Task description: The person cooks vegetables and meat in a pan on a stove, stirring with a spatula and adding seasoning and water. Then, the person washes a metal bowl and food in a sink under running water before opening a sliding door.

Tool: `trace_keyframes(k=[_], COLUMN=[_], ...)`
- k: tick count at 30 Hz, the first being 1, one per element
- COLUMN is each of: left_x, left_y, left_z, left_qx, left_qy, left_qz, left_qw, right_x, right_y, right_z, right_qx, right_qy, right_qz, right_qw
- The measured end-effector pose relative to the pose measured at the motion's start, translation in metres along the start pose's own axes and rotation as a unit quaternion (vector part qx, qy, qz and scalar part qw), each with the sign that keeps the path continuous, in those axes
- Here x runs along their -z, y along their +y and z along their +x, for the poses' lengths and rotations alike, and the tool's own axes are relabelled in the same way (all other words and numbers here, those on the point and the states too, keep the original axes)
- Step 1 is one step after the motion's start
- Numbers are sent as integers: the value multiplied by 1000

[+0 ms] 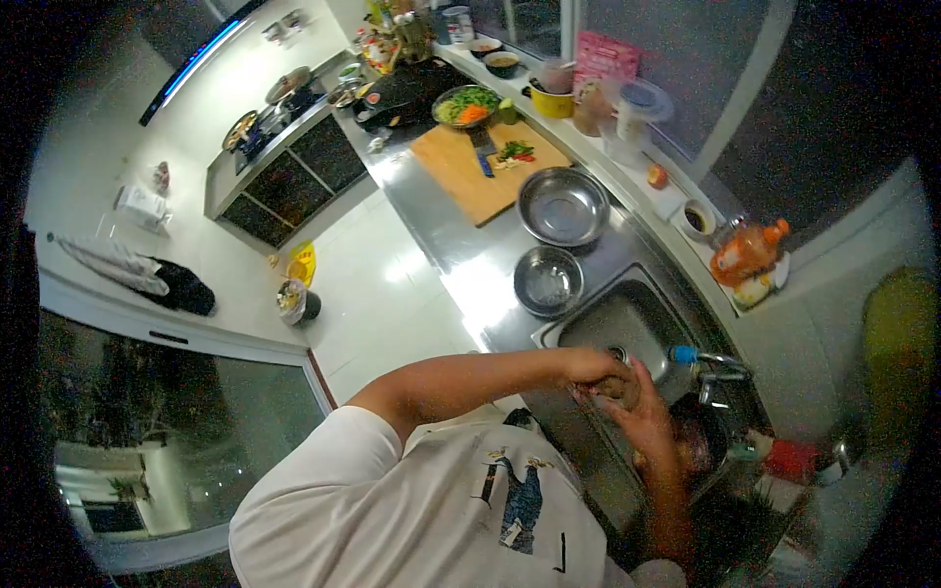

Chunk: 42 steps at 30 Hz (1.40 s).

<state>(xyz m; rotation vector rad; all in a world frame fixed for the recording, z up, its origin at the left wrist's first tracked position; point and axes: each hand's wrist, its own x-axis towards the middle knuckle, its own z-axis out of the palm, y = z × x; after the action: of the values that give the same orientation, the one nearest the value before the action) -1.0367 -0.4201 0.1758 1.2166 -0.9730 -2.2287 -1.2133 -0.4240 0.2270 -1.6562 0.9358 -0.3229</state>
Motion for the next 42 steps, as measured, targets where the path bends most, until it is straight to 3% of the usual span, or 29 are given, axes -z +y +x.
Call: trace_keyframes(k=[2, 4, 6, 7, 8, 9, 11, 14, 18, 19, 20, 22, 24, 25, 27, 29, 30, 31, 32, 34, 35, 36, 38, 39, 42], left_x=[0, -3, -8, -13, -12, -11, -6, 1, 8, 8, 8, 8, 5, 9, 13, 12, 4, 0, 0, -3, -5, -6, 4, -1, -9], left_y=[0, 10, 15, 18, 19, 20, 19, 31, 36, 37, 38, 39, 46, 41, 40, 48, 66, 68, 71, 103, 110, 114, 130, 143, 160], left_z=[3, -4, -19, -34, -38, -41, -35, -38, -35, -34, -33, -29, -28, -21, -7, -6, -15, -19, -24, -37, -41, -43, -34, -37, -28], left_qx=[9, 38, -3, -175, -263, -349, -379, -353, -308, -265, -219, -218, -123, -139, -134, -117, -92, -210, -429, -492, -488, -481, -509, -531, -525], left_qy=[-12, 36, 50, 88, 89, 98, 115, 91, 65, 60, 55, 52, 62, 75, 83, 93, 162, 234, 288, 146, 125, 105, 57, 58, 49], left_qz=[11, 79, 145, 258, 308, 355, 488, 541, 521, 533, 543, 538, 497, 454, 452, 388, 444, 511, 542, 664, 710, 752, 747, 750, 756], left_qw=[1000, 995, 988, 946, 910, 862, 778, 758, 793, 802, 809, 813, 857, 877, 878, 909, 877, 800, 663, 543, 492, 439, 424, 391, 387], right_x=[2, 7, 15, 21, 26, 28, 31, 34, 24, 17, 9, 5, 2, 2, 1, 17, 25, 30, 42, 66, 72, 75, 80, 80, 87], right_y=[-3, 47, 76, 55, 34, 26, 32, 21, 48, 51, 50, 35, 46, 54, 52, 34, 50, 41, 23, -1, 1, -10, -54, -54, -58], right_z=[-1, 8, 7, 5, 4, 0, -7, -3, 0, 1, 3, 4, 9, 12, 16, 18, 25, 26, 27, 30, 33, 33, 34, 38, 45], right_qx=[0, -18, -8, -145, -284, -267, -261, -249, -219, -97, 26, 9, -47, -50, -5, -112, -100, -151, -198, -185, -145, -127, -151, -153, -150], right_qy=[-1, 13, 10, -15, -12, -30, -61, -174, -114, -79, -41, -38, -38, -35, 1, -24, -24, 13, 53, -14, -62, -87, -185, -183, -251], right_qz=[-127, -135, -106, 4, 103, 174, 260, 296, 277, 110, -62, -43, -83, -80, -11, 104, 122, 175, 223, 377, 422, 393, 373, 377, 328], right_qw=[992, 991, 994, 989, 953, 947, 928, 906, 929, 986, 997, 998, 995, 995, 1000, 988, 987, 973, 953, 908, 893, 907, 897, 895, 898])
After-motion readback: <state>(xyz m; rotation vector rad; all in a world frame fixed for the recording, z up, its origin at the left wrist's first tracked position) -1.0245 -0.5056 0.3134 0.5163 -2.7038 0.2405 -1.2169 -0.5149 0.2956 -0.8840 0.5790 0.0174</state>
